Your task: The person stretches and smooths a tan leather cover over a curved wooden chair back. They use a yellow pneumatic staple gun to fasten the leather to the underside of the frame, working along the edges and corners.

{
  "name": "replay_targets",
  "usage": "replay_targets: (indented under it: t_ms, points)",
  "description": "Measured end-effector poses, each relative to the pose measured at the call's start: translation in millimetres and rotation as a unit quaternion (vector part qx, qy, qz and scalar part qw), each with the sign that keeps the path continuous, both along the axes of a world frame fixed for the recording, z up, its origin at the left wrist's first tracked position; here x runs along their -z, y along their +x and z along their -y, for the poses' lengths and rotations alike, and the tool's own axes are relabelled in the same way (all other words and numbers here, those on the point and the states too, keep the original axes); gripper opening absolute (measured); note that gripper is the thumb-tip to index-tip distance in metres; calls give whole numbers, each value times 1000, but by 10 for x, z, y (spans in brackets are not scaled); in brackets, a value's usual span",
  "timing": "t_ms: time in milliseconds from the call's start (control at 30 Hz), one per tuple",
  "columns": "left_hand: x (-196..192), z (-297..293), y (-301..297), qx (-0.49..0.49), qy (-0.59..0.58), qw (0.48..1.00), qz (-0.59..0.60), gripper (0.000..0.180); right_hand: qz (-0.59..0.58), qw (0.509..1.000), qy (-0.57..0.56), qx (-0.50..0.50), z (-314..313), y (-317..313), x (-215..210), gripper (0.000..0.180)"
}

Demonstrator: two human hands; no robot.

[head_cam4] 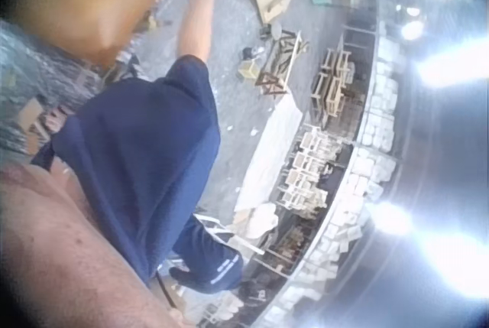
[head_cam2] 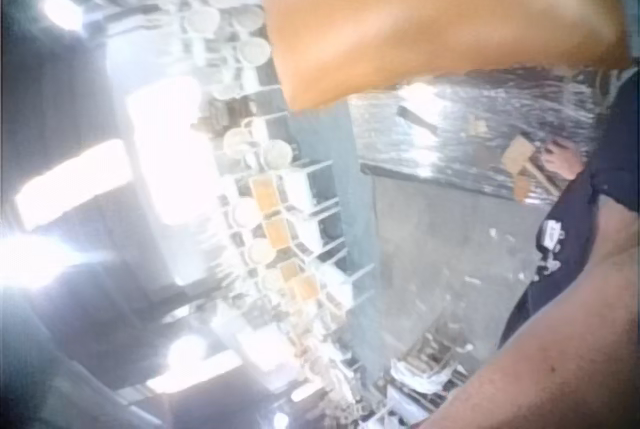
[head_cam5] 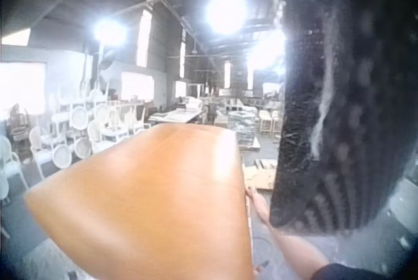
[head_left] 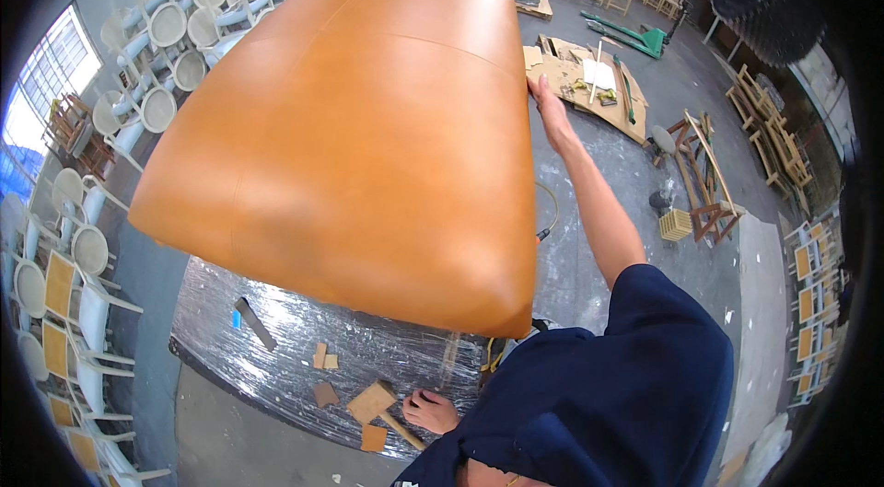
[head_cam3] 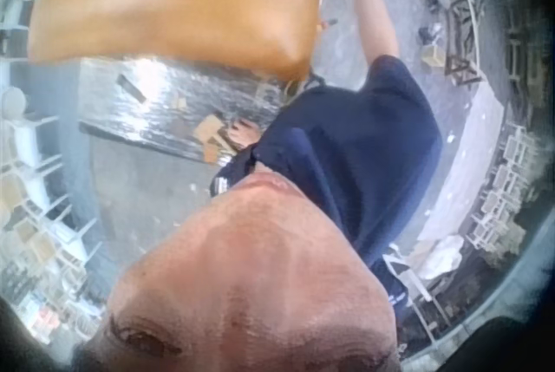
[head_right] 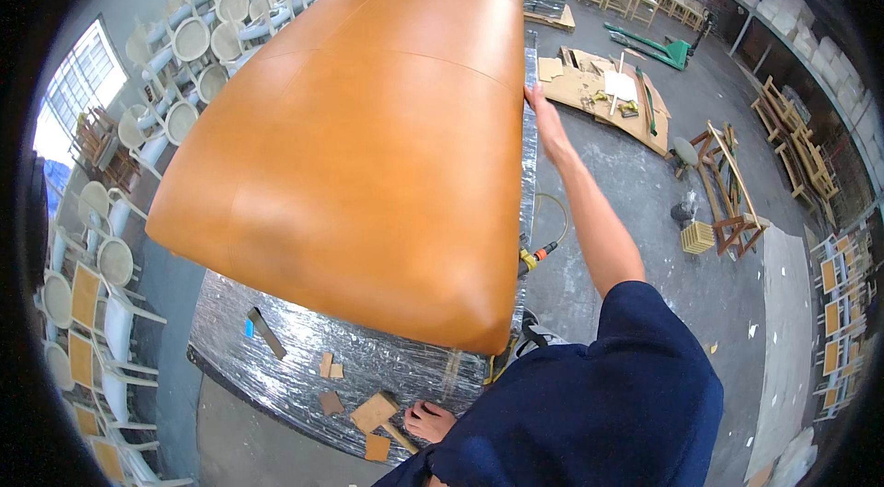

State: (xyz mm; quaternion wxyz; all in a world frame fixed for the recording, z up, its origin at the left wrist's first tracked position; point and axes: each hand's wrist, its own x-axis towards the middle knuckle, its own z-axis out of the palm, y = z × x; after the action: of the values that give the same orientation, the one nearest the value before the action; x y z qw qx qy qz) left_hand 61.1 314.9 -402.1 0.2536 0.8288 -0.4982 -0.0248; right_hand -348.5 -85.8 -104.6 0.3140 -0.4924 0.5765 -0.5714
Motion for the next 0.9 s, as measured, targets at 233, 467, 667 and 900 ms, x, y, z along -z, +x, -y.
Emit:
replay_targets:
  t_ms: [233,467,667,900]
  points:
    - [-117,26,-19,-5,35,999,-23,14,7,991,-54,122,177,-1308,-749,79]
    - [14,22,-5,-21,50,998,-13,15,30,933,-238,269,621,-1322,-1411,77]
    - [-57,25,-19,-14,68,997,-24,18,-57,919,-205,331,1318,-1741,-651,69]
    - [-68,16,-21,-36,62,997,1,20,-273,923,-96,252,1230,-744,-552,73]
